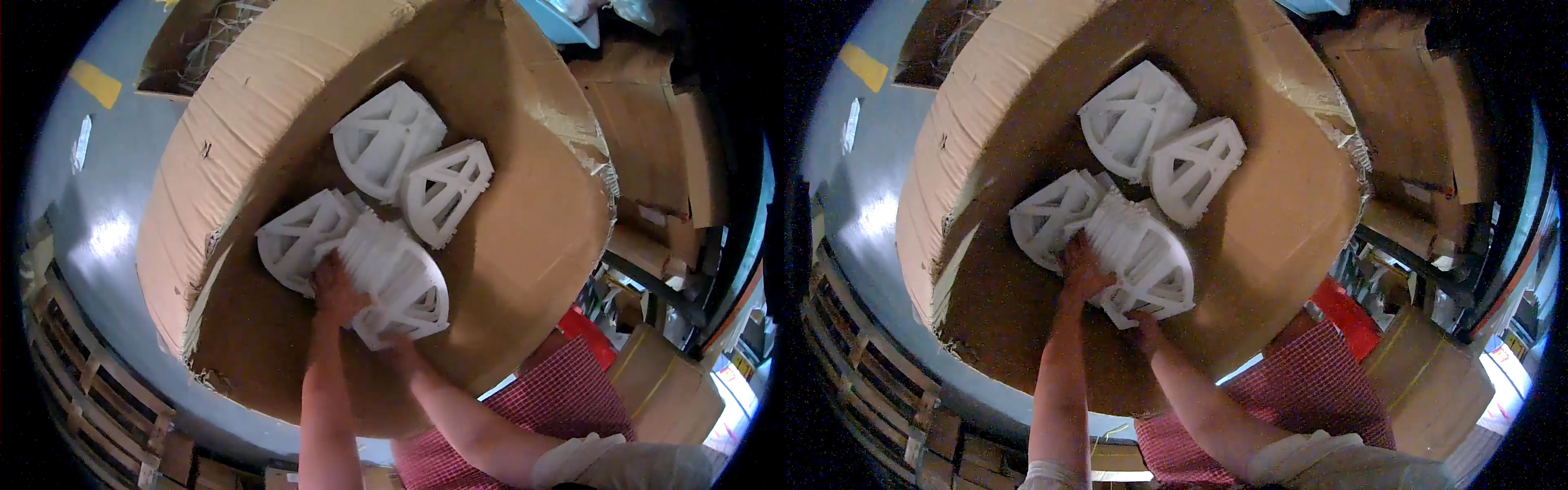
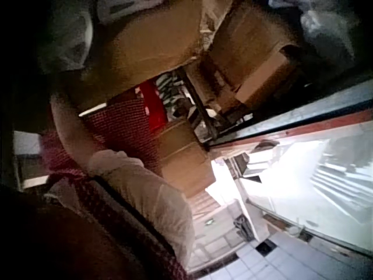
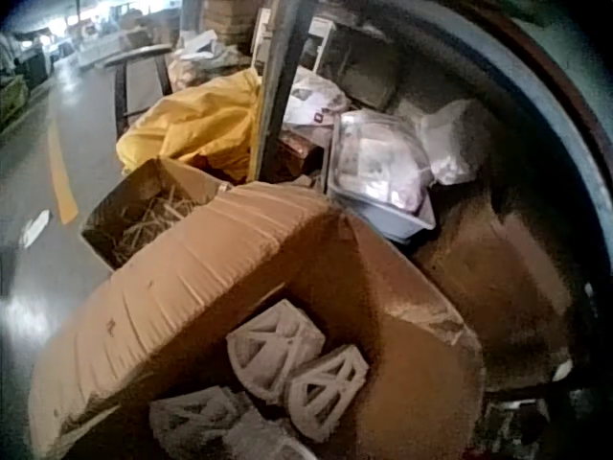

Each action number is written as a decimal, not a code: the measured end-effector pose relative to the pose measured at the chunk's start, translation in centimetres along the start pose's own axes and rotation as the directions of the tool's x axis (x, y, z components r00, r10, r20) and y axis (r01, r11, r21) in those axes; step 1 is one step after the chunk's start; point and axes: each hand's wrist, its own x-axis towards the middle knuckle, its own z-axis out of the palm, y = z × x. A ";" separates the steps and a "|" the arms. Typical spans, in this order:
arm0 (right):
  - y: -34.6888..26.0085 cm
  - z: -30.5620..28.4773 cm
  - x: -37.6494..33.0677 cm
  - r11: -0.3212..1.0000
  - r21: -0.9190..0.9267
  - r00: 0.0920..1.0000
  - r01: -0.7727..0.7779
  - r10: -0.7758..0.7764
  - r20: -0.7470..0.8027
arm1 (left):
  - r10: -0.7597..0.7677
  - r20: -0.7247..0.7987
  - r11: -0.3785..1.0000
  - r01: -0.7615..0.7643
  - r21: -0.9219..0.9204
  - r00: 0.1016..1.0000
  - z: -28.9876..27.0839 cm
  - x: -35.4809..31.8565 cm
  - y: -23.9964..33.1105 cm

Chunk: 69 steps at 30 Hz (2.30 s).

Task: The person stacks white plastic parts from a table and places them into a cardboard box by hand, organizing the stacks within the box.

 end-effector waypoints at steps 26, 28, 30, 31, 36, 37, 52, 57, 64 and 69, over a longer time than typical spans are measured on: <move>-14.7 -0.6 2.5 0.644 -0.724 0.968 -0.246 0.197 -0.154 | -0.096 -0.004 0.992 0.095 -0.083 0.995 0.4 -1.6 1.3; -14.9 0.0 1.7 0.284 -0.958 0.998 -0.039 0.050 -0.026 | -0.166 -0.023 0.961 0.167 0.221 0.986 0.5 -1.7 3.0; -14.2 1.8 1.1 -0.090 -0.985 0.987 0.148 -0.047 0.153 | -0.157 -0.055 0.910 0.166 0.381 0.986 1.2 -2.5 2.0; -14.0 2.9 0.5 -0.220 -0.951 0.970 0.216 -0.065 0.235 | -0.106 -0.056 0.912 0.119 0.393 0.993 1.4 -3.0 0.8; -24.5 9.2 -10.5 -0.247 -0.840 0.864 0.484 -0.017 0.503 | -0.064 0.234 0.913 -0.037 0.405 0.970 0.5 -6.2 5.0; -27.0 7.1 -12.1 -0.254 -0.779 0.772 0.573 -0.149 0.617 | -0.069 0.140 0.984 0.044 0.172 0.988 2.4 -5.4 7.1; -54.4 13.3 -65.1 0.127 -0.677 0.636 0.724 -0.503 0.585 | 0.346 -0.371 -0.190 -0.323 -0.927 0.862 -24.4 -17.0 46.3; -58.4 12.9 -61.4 0.569 -0.429 0.708 0.701 -0.483 0.515 | 0.404 -0.759 -0.081 -0.807 -0.585 0.510 -34.1 -21.3 55.2; -57.0 21.9 -55.0 0.813 0.220 0.529 0.539 -0.530 0.662 | 0.279 -0.916 0.045 -0.957 -0.286 0.287 -51.3 -16.2 58.4; -56.7 24.0 -51.9 0.606 0.378 0.447 0.700 -0.784 0.431 | 0.475 -0.573 0.121 -0.694 -0.709 0.668 -57.0 -12.7 60.0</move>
